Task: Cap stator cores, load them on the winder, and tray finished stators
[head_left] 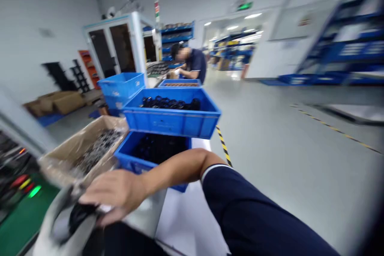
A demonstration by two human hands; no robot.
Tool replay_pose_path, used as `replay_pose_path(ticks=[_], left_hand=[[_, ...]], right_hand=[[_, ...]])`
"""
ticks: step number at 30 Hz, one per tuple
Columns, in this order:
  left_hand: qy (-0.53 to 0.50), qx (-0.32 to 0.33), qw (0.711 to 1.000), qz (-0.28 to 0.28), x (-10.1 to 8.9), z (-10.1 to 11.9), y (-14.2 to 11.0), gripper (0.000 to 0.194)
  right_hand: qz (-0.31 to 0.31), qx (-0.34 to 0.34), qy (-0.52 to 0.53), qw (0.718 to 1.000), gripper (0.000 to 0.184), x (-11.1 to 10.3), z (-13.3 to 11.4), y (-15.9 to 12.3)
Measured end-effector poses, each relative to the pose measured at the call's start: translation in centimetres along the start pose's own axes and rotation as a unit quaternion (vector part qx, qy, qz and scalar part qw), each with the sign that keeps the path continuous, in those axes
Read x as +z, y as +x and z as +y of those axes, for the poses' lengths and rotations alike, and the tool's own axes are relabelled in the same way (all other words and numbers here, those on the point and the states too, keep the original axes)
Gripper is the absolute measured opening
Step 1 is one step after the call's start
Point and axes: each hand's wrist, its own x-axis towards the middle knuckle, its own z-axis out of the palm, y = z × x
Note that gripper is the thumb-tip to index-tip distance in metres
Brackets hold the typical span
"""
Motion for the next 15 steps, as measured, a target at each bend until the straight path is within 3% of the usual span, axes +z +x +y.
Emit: replay_pose_path(ticks=[2, 4, 8, 15], left_hand=[[-0.002, -0.066, 0.997, 0.049, -0.5, -0.4, -1.7, 0.076], [-0.048, -0.075, 0.994, 0.057, -0.6, -0.7, -2.4, 0.087], [-0.082, -0.031, 0.995, 0.043, -0.4, -1.6, -1.6, 0.087], [-0.129, -0.049, 0.990, 0.015, 0.0, -1.5, -1.5, 0.094]], right_hand=[[0.109, 0.003, 0.011, 0.994, 0.056, -0.1, -1.0, -0.2], [0.193, 0.002, 0.048, 0.980, 0.049, -0.4, -1.2, -0.6], [0.184, 0.000, 0.111, 0.977, 0.038, -0.5, -0.4, -1.2], [0.181, 0.013, 0.102, 0.978, 0.035, -0.4, -0.9, -1.3]])
